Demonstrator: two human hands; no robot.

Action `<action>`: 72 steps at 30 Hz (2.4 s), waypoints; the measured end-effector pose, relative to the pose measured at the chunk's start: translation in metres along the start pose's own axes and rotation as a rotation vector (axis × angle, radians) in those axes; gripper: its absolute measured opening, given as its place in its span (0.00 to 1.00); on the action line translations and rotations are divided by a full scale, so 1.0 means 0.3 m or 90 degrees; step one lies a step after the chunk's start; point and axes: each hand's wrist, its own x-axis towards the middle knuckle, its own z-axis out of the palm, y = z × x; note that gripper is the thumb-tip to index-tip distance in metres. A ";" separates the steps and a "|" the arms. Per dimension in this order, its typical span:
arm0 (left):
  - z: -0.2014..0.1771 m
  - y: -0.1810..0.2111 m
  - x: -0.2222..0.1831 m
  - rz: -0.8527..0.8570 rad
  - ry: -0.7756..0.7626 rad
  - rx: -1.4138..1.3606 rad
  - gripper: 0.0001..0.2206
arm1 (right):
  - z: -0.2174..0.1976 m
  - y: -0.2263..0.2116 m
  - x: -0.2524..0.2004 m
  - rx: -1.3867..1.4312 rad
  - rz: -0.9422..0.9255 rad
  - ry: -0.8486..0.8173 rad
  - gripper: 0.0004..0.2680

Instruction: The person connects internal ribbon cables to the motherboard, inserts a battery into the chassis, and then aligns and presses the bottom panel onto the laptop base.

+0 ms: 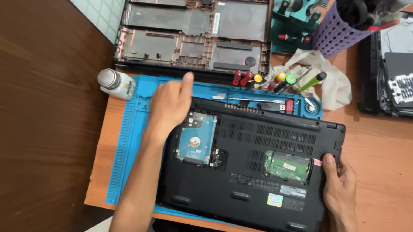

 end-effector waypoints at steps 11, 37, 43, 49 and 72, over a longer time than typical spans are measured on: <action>0.042 -0.065 -0.212 -0.125 0.081 -0.116 0.28 | -0.013 0.025 0.011 -0.014 -0.008 0.017 0.14; -0.010 -0.014 -0.523 -0.132 0.150 0.056 0.21 | -0.026 0.042 0.024 -0.060 -0.080 0.004 0.14; -0.005 -0.015 -0.527 -0.089 0.192 0.075 0.20 | -0.003 0.001 0.021 -0.110 -0.055 0.011 0.15; -0.008 0.011 -0.573 -0.188 0.183 0.120 0.16 | 0.081 -0.131 0.000 -0.278 -0.087 0.041 0.15; -0.010 0.024 -0.537 -0.080 0.117 0.196 0.18 | 0.137 -0.259 0.030 -0.710 -0.149 0.089 0.20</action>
